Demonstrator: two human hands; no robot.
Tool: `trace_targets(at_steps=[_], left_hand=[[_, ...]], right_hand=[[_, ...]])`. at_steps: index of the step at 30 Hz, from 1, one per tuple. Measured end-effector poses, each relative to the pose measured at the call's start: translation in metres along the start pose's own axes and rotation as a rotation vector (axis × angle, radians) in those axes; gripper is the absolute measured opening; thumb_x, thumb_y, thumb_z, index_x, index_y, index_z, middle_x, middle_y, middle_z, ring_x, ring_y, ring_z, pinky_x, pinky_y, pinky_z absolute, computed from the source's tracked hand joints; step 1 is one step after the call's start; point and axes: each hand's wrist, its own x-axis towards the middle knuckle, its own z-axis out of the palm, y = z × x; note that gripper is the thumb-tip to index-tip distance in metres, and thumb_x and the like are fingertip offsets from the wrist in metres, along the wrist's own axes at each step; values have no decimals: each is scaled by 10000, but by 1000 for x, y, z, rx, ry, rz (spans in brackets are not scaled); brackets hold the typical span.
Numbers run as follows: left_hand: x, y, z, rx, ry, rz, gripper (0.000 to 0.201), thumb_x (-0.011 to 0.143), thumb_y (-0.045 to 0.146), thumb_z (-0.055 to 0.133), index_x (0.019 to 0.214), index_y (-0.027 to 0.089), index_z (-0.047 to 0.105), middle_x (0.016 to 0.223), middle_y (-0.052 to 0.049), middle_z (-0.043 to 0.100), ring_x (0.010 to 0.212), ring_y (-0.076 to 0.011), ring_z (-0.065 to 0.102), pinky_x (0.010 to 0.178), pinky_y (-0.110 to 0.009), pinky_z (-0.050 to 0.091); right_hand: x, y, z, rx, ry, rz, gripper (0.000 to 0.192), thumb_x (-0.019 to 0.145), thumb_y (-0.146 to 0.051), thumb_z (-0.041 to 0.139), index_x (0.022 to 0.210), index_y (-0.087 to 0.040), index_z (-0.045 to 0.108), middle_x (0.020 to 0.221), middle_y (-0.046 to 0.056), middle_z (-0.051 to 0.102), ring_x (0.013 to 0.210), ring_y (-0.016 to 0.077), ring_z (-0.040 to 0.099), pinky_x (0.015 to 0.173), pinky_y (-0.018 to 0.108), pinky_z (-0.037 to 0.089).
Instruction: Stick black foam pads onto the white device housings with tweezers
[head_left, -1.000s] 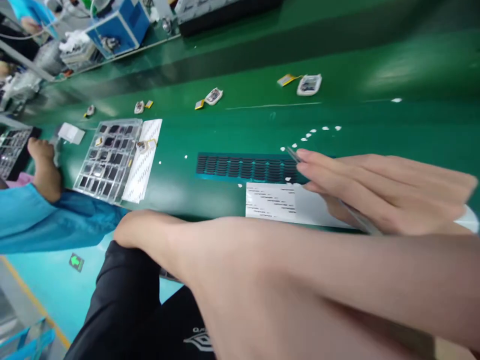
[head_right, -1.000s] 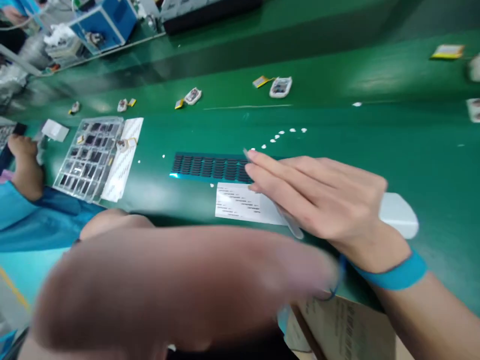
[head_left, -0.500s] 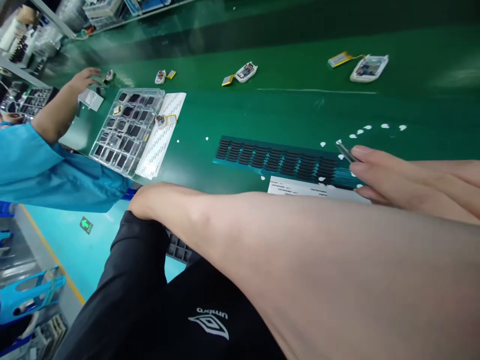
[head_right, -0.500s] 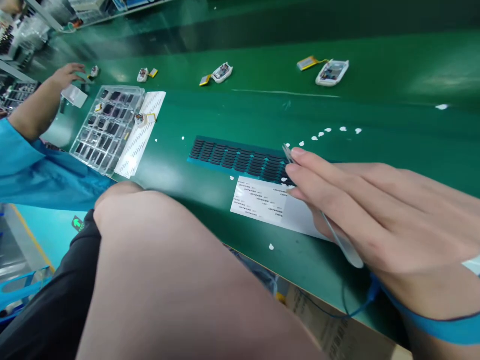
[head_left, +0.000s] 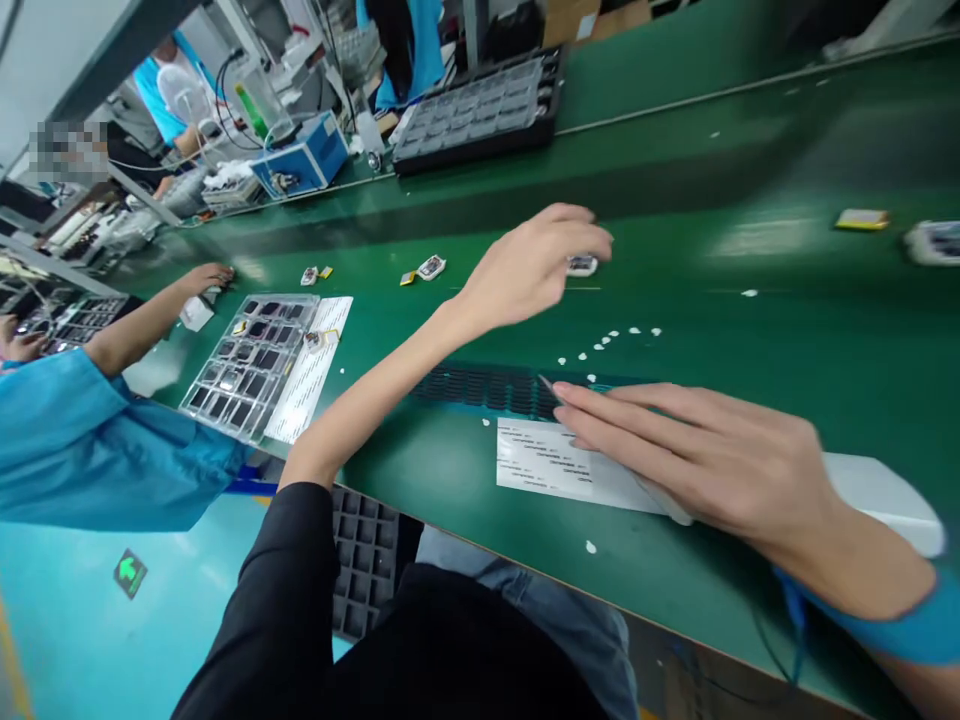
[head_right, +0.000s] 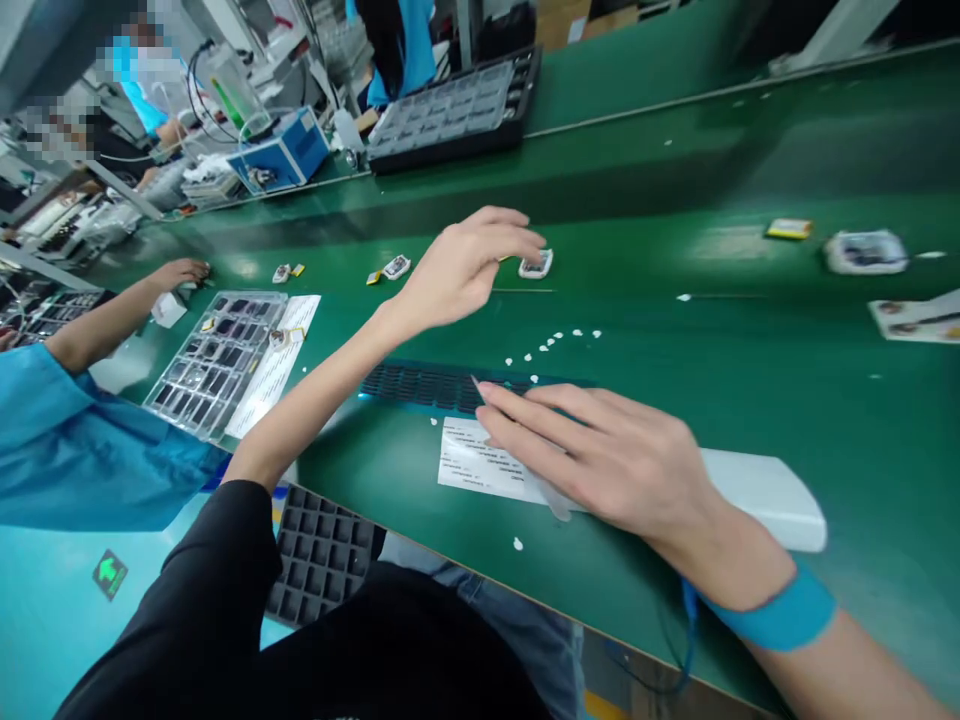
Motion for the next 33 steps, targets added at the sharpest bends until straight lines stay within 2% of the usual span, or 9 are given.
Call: trace_targets(at_steps=[3,6,8,12,17,20,22,26,33], left_hand=[[33,-13,0,156,-179,-80,640,995,50,351,1545,196,645,1692,-54,565,1582,-236,487,1333,-408,371],[47,-19,15,227,-235,-209,568,1101,186,335,1619,238,562,1786,-91,424,1649,-327,390,1315,-610,334],[49,-20,22,204,-206,-201,472,1111,270,416,1526,235,640,1734,-114,498,1635,-370,387,1280,-668,327],[43,-20,19,111,-126,-212,291,996,216,623,1270,153,699,1399,-168,754,1399,-345,625,1209,-572,419],[-4,-3,9,-75,26,-201,123,1084,253,543,1164,171,586,1030,-81,822,966,-211,780,972,-354,563],[-58,19,11,-602,115,-150,239,1104,396,550,1200,178,553,986,-68,811,729,-161,785,701,-256,578],[-92,35,13,-881,78,-164,380,1058,485,657,1279,179,609,1121,-90,818,722,-166,814,713,-271,632],[-137,60,20,-1073,-8,-240,481,1024,538,731,1333,168,732,1113,-95,841,820,-214,855,820,-322,709],[-150,71,34,-1104,86,-200,377,1062,470,704,1296,196,813,1269,-99,833,880,-198,859,836,-299,726]], right_hand=[[0,1,-1,3,-14,4,240,1075,-51,606,1238,-160,744,1304,11,794,975,174,770,811,328,646],[-1,1,1,13,-11,-5,214,1092,-71,591,1243,-142,724,1293,17,801,967,169,753,806,325,638],[0,0,2,18,-6,-5,203,1095,-79,591,1244,-138,715,1286,21,804,958,169,747,789,325,633],[0,-1,2,16,17,9,180,1102,-106,597,1250,-154,687,1268,12,810,962,172,745,792,322,631],[-1,-2,2,19,74,116,133,1069,-84,624,1176,-159,645,1180,60,826,1003,209,755,829,337,640],[-2,-3,6,63,112,233,329,1007,71,502,1208,-167,607,1005,59,802,909,180,739,807,300,626],[-3,-6,8,82,131,302,400,1003,89,450,1271,-171,593,878,20,738,773,148,689,730,265,593],[-4,-12,11,68,123,373,267,1093,-52,532,1322,-170,598,805,-13,681,650,121,624,589,241,503],[-1,-13,8,135,16,392,96,1089,-185,682,1152,-207,613,949,7,771,626,83,646,506,234,444]])
